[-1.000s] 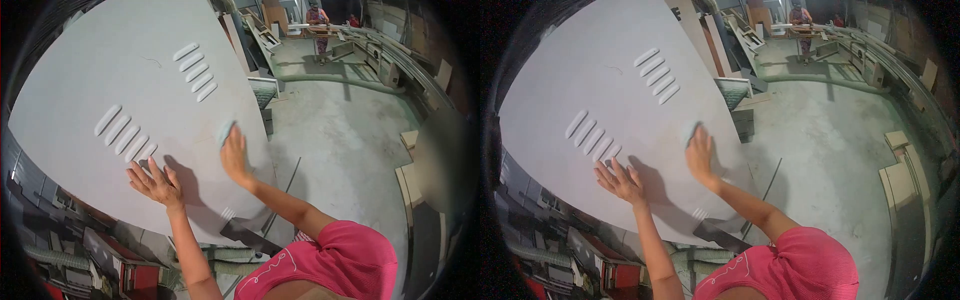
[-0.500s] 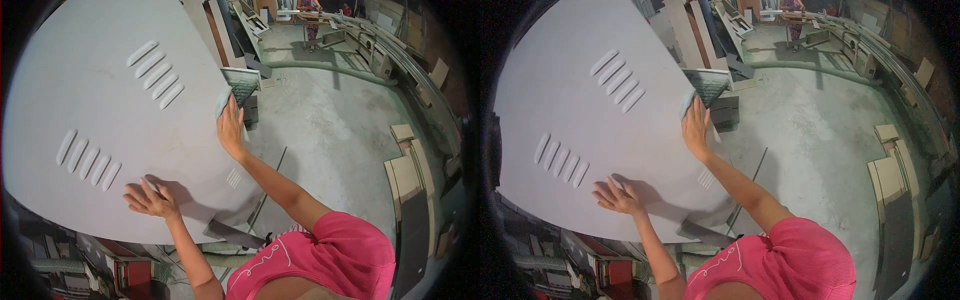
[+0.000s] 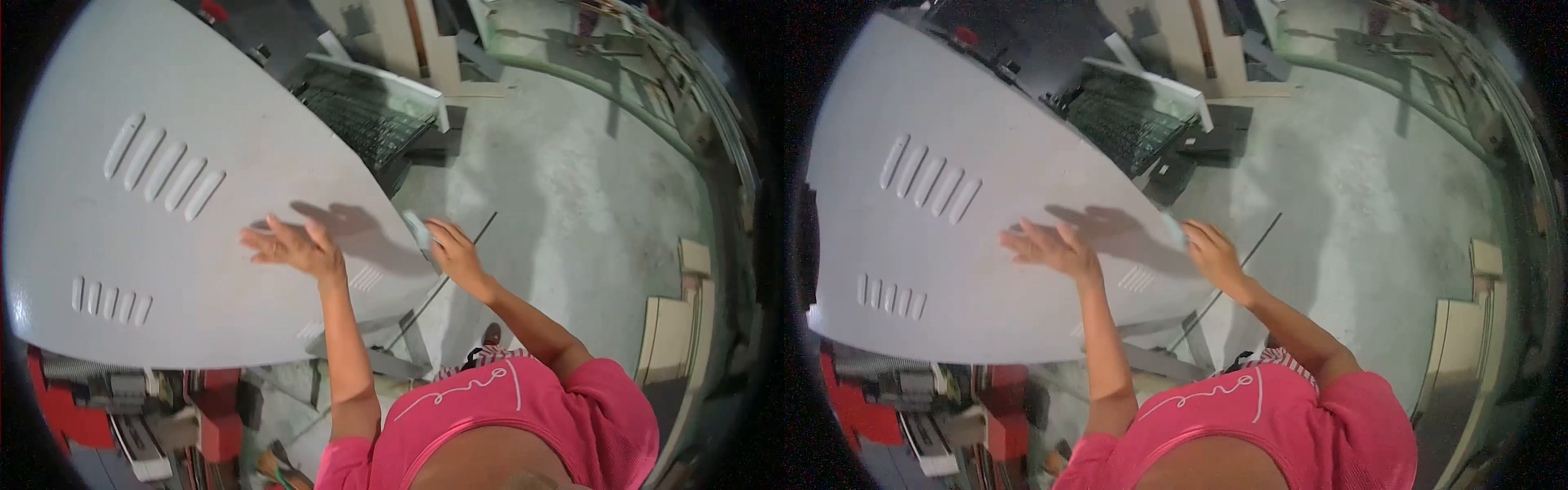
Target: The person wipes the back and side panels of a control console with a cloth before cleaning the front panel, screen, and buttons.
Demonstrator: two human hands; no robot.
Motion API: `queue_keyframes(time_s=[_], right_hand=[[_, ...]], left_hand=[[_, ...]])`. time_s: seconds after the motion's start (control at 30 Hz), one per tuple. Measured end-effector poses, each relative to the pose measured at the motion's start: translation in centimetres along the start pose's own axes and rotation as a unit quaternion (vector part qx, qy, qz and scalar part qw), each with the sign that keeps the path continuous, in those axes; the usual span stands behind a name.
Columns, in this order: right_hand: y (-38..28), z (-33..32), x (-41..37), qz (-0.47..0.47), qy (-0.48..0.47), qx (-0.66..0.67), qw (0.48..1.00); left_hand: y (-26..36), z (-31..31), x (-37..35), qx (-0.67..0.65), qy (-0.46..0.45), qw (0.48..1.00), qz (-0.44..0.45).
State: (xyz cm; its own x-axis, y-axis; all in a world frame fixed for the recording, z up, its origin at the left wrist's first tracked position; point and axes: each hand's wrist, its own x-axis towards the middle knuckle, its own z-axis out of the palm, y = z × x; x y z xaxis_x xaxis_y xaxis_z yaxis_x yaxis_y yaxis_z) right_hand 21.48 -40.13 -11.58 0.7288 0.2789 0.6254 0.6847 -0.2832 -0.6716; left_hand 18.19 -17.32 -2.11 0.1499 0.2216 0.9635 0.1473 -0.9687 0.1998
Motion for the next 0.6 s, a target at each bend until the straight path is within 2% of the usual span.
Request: queue_keyframes(time_s=[0.1, 0.13, 0.17, 0.2, 0.3, 0.33, 0.4, 0.47, 0.5, 0.57, 0.6], right_hand=[[5.2, -5.9, -6.3, 0.024, -0.065, -0.016, 0.997], [7.2, -8.0, -8.5, 0.045, -0.091, -0.099, 0.99], [9.9, -9.7, -11.0, 0.071, -0.077, -0.102, 0.989], [11.8, -12.4, -13.1, 0.159, -0.102, -0.109, 0.976], [14.3, -19.4, -16.9, 0.283, -0.012, -0.154, 0.947], [14.8, -21.0, -17.4, 0.355, -0.001, -0.182, 0.917], [14.1, -23.0, -15.7, 0.432, 0.052, -0.162, 0.886], [16.6, -22.5, -15.6, 0.408, 0.162, -0.052, 0.897], [17.3, -21.8, -14.6, 0.405, 0.16, -0.049, 0.899], [18.5, -20.1, -12.3, 0.396, 0.18, 0.07, 0.898], [18.0, -19.1, -10.1, 0.39, 0.175, 0.08, 0.901]], left_hand=[[0.2, 2.5, -0.2, 0.11, 0.016, 0.994, -0.004], [0.1, 2.6, -0.5, 0.123, 0.015, 0.992, -0.002], [0.0, 2.8, -0.6, 0.13, 0.021, 0.991, -0.002], [0.1, 3.1, -0.5, 0.133, 0.028, 0.991, -0.003], [0.5, 3.2, -0.3, 0.153, 0.041, 0.987, 0.013], [0.6, 3.3, -0.3, 0.156, 0.046, 0.986, 0.017], [0.6, 3.5, -0.5, 0.162, 0.049, 0.986, 0.009], [0.7, 3.8, -1.1, 0.179, 0.056, 0.982, 0.009], [0.8, 4.0, -1.3, 0.172, 0.059, 0.983, 0.0], [1.1, 4.4, -2.1, 0.171, 0.061, 0.983, -0.018], [1.3, 4.6, -2.4, 0.175, 0.066, 0.982, -0.019]])
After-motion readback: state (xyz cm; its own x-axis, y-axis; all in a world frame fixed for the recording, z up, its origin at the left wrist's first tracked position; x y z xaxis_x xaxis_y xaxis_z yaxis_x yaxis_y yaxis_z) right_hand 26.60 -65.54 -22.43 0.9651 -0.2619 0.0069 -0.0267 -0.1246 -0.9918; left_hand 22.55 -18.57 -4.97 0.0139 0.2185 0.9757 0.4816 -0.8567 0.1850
